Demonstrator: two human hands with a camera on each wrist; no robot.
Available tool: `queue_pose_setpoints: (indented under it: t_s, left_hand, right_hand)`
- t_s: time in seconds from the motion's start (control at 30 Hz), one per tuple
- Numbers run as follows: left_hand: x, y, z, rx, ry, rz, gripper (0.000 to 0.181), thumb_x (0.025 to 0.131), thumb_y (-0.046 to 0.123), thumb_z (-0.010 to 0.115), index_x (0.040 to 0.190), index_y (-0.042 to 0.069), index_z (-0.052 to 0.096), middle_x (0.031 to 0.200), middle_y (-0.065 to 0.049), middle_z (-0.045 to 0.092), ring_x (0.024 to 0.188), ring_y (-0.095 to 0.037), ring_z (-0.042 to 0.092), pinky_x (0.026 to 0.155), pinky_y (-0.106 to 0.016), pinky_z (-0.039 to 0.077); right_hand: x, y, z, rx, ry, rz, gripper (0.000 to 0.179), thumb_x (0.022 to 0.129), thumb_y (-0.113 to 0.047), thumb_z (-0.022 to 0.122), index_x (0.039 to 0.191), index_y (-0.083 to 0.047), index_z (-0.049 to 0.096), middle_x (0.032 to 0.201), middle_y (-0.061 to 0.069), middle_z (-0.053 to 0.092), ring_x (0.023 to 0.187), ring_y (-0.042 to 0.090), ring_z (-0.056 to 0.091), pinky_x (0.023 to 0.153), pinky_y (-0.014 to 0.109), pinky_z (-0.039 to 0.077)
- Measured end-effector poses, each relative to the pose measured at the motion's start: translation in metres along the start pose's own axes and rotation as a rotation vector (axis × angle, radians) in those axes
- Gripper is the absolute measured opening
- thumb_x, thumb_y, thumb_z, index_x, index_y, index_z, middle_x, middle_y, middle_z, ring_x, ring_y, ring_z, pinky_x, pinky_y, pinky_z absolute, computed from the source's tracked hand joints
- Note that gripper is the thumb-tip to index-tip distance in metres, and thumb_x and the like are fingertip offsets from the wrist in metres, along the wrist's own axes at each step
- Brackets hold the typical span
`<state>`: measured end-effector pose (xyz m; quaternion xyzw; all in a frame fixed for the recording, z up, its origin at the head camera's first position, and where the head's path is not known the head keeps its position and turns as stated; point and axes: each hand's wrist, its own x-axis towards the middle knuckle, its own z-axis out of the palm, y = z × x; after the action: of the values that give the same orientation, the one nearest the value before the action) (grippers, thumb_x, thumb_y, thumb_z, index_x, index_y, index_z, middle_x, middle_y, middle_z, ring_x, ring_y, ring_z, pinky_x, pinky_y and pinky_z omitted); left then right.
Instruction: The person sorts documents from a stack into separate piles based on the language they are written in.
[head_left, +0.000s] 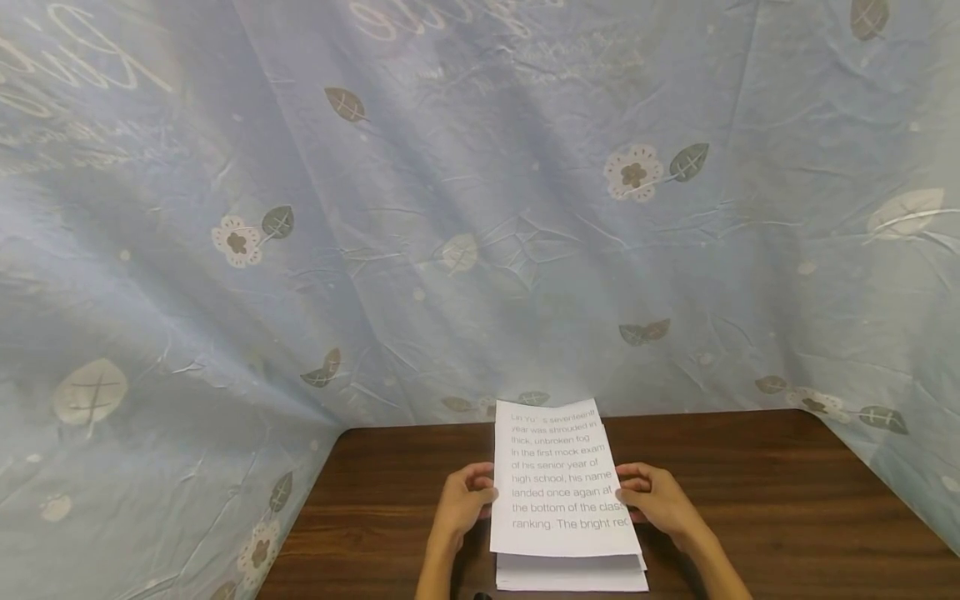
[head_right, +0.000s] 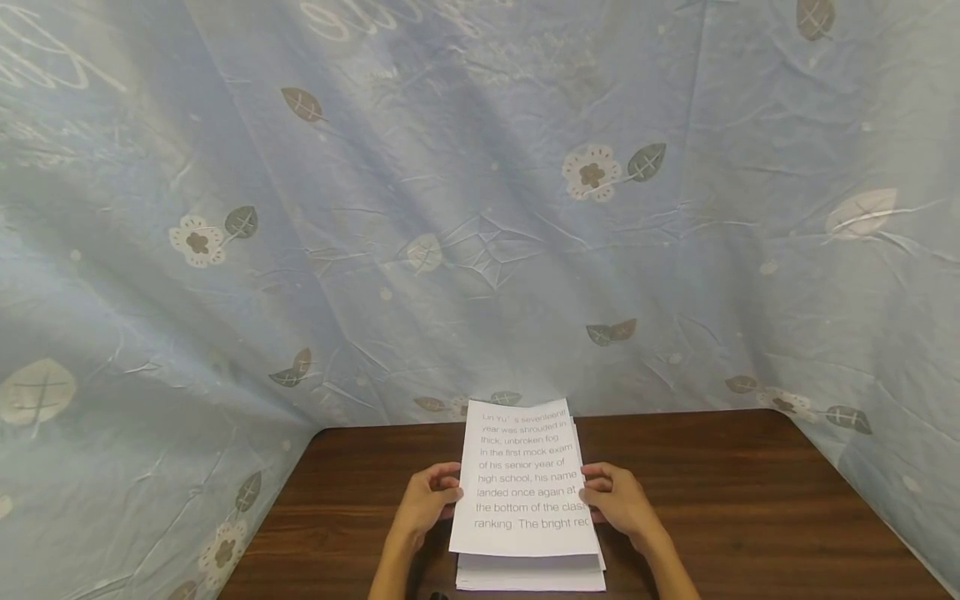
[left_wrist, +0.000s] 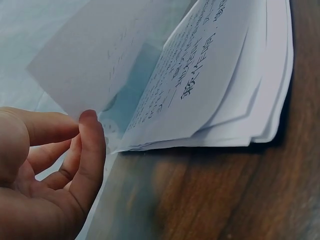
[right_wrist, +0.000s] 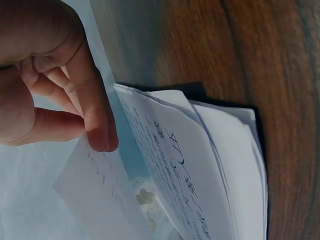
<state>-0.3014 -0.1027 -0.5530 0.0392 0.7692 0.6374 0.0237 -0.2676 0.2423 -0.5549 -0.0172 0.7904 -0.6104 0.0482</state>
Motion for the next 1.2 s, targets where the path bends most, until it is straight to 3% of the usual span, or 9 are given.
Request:
queue_pose_setpoints:
  t_s: [0.37, 0.6, 1.2]
  left_hand:
    - [-0.003, 0.004, 0.000, -0.030, -0.010, -0.010, 0.049, 0.090, -0.002, 0.071, 0.138, -0.005, 0.065, 0.105, -0.013, 0.068, 0.086, -0.017, 0.066, 0.071, -0.031, 0.062]
    - [-0.003, -0.002, 0.007, -0.053, -0.007, 0.001, 0.049, 0.090, -0.004, 0.069, 0.138, -0.007, 0.064, 0.103, -0.012, 0.067, 0.081, -0.015, 0.063, 0.067, -0.028, 0.060]
    - [-0.010, 0.004, 0.066, -0.080, 0.059, -0.009, 0.048, 0.085, -0.007, 0.071, 0.132, -0.004, 0.070, 0.099, -0.012, 0.066, 0.073, -0.014, 0.062, 0.059, -0.025, 0.057]
  right_hand:
    - [0.001, 0.002, -0.002, 0.004, -0.001, -0.012, 0.054, 0.100, -0.007, 0.071, 0.146, 0.013, 0.051, 0.112, 0.016, 0.076, 0.095, 0.024, 0.074, 0.079, 0.039, 0.067]
    - [-0.002, 0.001, -0.005, 0.014, -0.001, -0.016, 0.053, 0.101, -0.003, 0.069, 0.145, 0.017, 0.049, 0.113, 0.019, 0.075, 0.093, 0.023, 0.073, 0.076, 0.036, 0.066]
    - [-0.016, 0.014, -0.050, -0.084, 0.036, 0.031, 0.054, 0.103, -0.007, 0.067, 0.149, 0.014, 0.049, 0.116, 0.016, 0.075, 0.097, 0.023, 0.073, 0.079, 0.040, 0.065]
